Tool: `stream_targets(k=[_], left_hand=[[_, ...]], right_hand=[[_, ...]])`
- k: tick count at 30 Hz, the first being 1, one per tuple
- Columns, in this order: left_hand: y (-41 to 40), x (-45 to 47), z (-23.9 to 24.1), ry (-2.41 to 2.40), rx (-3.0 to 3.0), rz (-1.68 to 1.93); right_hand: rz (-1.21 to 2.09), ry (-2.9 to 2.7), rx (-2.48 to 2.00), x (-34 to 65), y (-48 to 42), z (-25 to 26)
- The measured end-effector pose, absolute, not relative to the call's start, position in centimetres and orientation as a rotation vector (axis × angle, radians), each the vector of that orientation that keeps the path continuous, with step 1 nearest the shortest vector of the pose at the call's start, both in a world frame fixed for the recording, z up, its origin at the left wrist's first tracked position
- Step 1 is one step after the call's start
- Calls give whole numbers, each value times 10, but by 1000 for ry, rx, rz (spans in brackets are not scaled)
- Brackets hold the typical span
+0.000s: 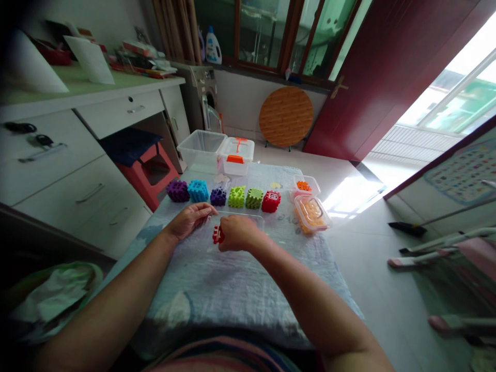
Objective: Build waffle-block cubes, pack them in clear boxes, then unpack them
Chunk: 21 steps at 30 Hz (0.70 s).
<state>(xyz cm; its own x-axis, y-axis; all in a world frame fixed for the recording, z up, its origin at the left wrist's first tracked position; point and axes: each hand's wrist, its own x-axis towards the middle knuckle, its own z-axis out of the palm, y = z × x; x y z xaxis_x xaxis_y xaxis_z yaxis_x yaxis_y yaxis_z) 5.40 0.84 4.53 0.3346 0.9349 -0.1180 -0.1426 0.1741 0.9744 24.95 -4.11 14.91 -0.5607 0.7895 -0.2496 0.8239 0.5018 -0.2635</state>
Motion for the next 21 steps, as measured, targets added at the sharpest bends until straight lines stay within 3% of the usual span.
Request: stream_targets(k=[8,21], left_hand=[[10,53,42,890,1137,917],[10,53,44,898,1151,909]], right_hand=[[-405,2493,1500,224,-40,113],[-447,2582,1382,239,-37,114]])
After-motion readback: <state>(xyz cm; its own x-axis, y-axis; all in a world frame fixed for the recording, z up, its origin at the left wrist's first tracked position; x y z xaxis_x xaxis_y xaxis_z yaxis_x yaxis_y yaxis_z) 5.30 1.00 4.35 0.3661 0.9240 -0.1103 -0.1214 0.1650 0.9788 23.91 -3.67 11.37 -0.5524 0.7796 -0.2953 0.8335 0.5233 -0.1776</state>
